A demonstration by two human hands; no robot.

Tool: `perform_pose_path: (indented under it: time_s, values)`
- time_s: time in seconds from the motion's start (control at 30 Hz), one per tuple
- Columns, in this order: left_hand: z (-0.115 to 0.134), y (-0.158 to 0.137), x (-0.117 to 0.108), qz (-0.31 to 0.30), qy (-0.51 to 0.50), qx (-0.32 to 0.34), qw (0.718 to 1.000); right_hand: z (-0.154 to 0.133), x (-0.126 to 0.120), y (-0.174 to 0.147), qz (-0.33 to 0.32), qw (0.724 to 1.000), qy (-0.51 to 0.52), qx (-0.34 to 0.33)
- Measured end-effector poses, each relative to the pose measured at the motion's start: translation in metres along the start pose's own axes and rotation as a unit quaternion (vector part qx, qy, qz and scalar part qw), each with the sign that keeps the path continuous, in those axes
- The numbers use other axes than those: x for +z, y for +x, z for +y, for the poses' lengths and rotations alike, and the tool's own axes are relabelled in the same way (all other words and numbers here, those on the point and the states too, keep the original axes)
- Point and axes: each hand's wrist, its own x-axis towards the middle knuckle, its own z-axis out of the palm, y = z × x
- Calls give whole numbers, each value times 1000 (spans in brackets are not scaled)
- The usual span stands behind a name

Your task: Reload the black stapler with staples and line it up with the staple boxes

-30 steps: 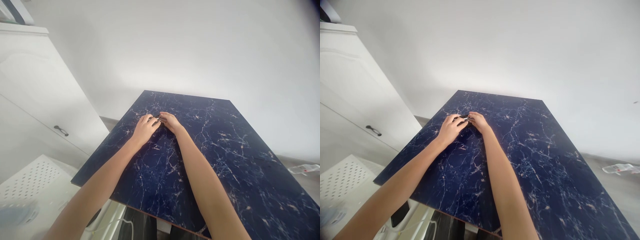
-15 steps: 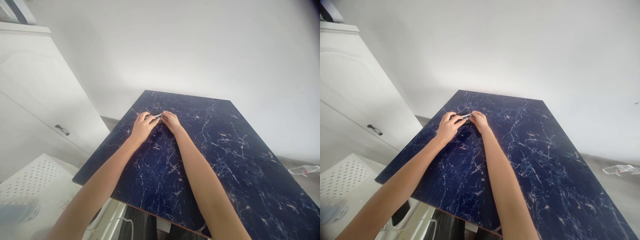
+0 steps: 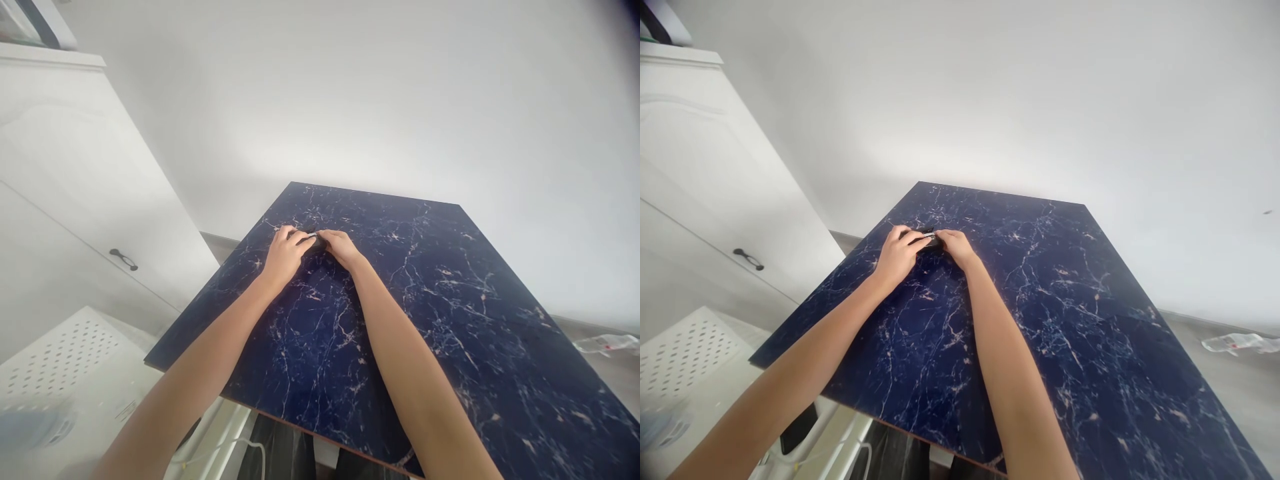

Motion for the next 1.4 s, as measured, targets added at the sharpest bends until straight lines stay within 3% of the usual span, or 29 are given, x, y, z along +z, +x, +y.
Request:
perform_pose_path:
  time_s: [0.13,0.27,0.4,0.5,0.63,0.77,0.87,1.03,1.1,1.23,1.4]
  values:
    - [3,1,-5,-22,-1,-42,999,3,-6,4,15,997,73,-8]
    - [7,1,-9,-16,1,-141,990,6,-4,10,67,993,98,-20]
    - [14,1,-6,-30,-22,-196,980,11,1,14,40,996,68,-39]
    - [21,3,-4,-34,-36,-186,981,16,1,17,43,997,19,-60]
    - [34,4,-5,-47,-16,-166,985,20,-2,18,101,990,-54,-87]
    - [42,2,-4,-72,13,-152,986,16,-2,12,159,962,-198,-98]
    - [42,1,-2,-85,31,-133,987,9,3,3,163,934,-291,-125]
    - [25,1,-6,-112,33,-160,980,3,12,-6,137,887,-408,-169]
    - [14,1,-12,-133,24,-182,974,4,12,-7,139,883,-416,-169]
    - [-7,-2,-28,-237,-35,-201,950,5,11,-6,132,882,-422,-162]
    - [-21,-4,-46,-306,-93,-146,936,7,14,-6,91,837,-510,-175]
